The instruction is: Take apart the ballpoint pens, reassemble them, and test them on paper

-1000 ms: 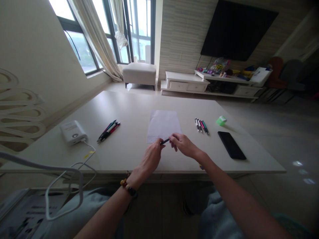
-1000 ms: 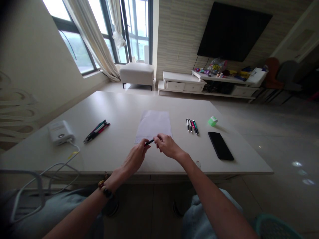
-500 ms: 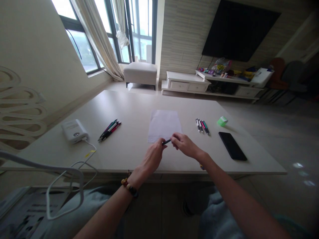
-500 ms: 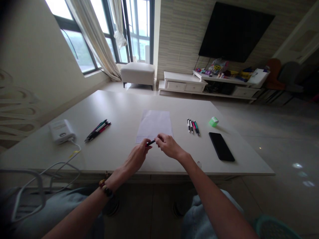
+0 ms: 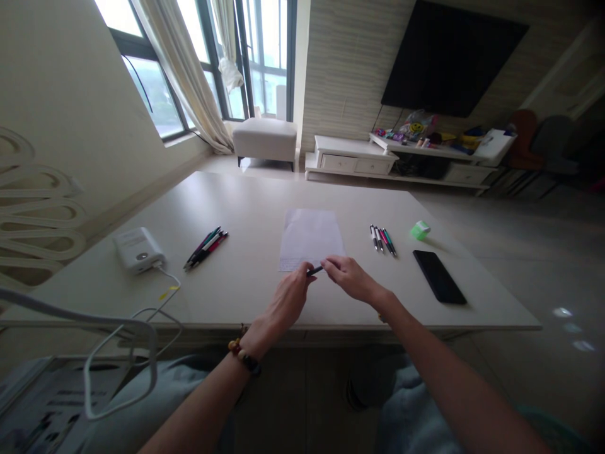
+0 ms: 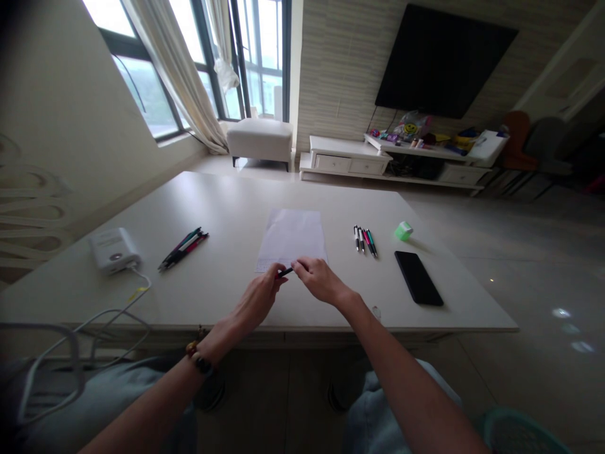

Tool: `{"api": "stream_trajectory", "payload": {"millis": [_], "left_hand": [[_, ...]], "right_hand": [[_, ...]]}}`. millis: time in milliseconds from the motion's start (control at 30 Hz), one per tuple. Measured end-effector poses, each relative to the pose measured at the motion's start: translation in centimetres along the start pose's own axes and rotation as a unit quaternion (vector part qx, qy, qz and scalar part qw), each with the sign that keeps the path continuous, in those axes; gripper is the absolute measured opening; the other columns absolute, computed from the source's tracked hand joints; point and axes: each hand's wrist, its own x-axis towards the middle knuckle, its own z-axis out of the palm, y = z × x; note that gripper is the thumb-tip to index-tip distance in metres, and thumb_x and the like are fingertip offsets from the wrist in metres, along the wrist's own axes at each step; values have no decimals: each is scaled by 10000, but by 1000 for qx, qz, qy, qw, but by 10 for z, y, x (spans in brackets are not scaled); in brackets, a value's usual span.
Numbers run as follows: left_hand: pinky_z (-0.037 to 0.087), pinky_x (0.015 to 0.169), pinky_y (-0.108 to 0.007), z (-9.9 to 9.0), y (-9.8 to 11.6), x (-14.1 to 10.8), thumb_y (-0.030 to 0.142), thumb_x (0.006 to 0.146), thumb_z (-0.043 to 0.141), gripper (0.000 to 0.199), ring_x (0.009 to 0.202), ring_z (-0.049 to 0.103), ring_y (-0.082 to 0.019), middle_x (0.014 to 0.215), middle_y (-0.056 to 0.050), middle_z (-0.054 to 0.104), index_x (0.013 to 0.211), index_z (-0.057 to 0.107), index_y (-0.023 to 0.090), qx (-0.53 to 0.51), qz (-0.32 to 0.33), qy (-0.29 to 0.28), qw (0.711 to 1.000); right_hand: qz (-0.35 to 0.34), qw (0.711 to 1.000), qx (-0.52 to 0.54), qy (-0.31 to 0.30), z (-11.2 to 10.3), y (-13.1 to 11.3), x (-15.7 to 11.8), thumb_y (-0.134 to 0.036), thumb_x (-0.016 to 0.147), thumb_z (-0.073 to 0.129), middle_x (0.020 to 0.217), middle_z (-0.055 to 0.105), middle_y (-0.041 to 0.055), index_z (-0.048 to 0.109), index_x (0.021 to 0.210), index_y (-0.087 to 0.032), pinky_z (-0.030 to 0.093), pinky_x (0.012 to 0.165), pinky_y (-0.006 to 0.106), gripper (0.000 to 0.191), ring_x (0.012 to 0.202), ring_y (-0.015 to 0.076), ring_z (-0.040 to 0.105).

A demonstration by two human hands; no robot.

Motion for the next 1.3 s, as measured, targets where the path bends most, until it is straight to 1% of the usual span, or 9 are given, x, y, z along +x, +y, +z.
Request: {"api": "stream_trajectory", "payload": {"millis": [267, 333, 467, 600, 700, 800, 900, 1133, 1300], "left_hand": [[432, 711, -312, -4, 3, 4, 288, 890, 432, 129, 751, 617, -194, 777, -48, 650, 862, 512, 191, -132, -69, 45, 988], [458, 697, -318, -9, 8, 9, 347, 894, 418, 187, 729, 635, -191, 780, -57, 665, 830, 486, 185, -329, -158, 56, 929], [494, 768, -358, -15, 20, 17, 300, 899, 413, 202, 870, 653, -207, 1015, -120, 677, 759, 470, 167, -653, -247, 30, 715], [489, 825, -320, -3, 30, 19, 305, 909, 422, 247, 936, 637, -189, 1013, -114, 679, 751, 534, 151, -712, -255, -40, 654], [486, 842, -353, 11, 36, 19, 443, 921, 357, 381, 934, 638, -202, 977, -112, 682, 901, 594, 146, -659, -234, -83, 710], [463, 873, -417, 22, 39, 16, 476, 918, 328, 445, 949, 630, -235, 1031, -134, 669, 1004, 607, 140, -447, -155, -87, 876], [353, 1002, -458, 31, 36, 7, 353, 917, 392, 350, 1150, 522, -264, 1201, -135, 604, 1137, 579, 155, -100, -1, -63, 993], [237, 1065, -550, 54, 16, -2, 394, 920, 385, 539, 1360, 246, -332, 1468, -155, 318, 1377, 356, 111, 252, 53, -64, 964], [246, 1072, -529, 65, 12, -1, 427, 937, 308, 538, 1351, 269, -319, 1463, -134, 337, 1372, 372, 119, 288, 60, -41, 955]], "right_hand": [[42, 995, 94, 17, 7, 11, 2, -447, 909, 368, 482, 436, -46, 474, 612, -184, 344, 478, 231, 411, 441, 98, 422], [3, 998, 51, 41, 5, 8, -2, -392, 883, 468, 601, 555, -18, 557, 740, -180, 409, 553, 241, 271, 530, 111, 515], [-105, 993, -39, 29, 14, 0, -17, -194, 773, 629, 944, 650, 27, 563, 1109, -239, 474, 722, 283, 345, 726, 135, 593], [-188, 979, -65, 42, 26, -4, -24, -114, 848, 480, 983, 644, 51, 598, 1078, -236, 470, 799, 296, 286, 881, 162, 598], [-160, 973, -27, 162, 14, -5, -17, -191, 869, 487, 914, 620, 49, 619, 949, -216, 470, 748, 280, 156, 831, 156, 583], [-59, 933, 107, 339, -13, 4, -2, -285, 844, 521, 896, 595, 48, 573, 884, -197, 468, 703, 276, 110, 791, 151, 568], [48, 861, 361, 355, -40, 23, 13, -311, 796, 524, 651, 526, -22, 521, 796, -195, 431, 542, 224, 116, 564, 105, 504], [161, 715, 659, 170, -60, 64, 24, -444, 817, 375, 381, 210, -79, 301, 480, -209, 170, 323, 211, 418, 334, 70, 169], [153, 709, 669, 163, -45, 66, 43, -376, 795, 475, 378, 304, -83, 439, 528, -183, 166, 307, 184, 332, 307, 47, 187]]}}
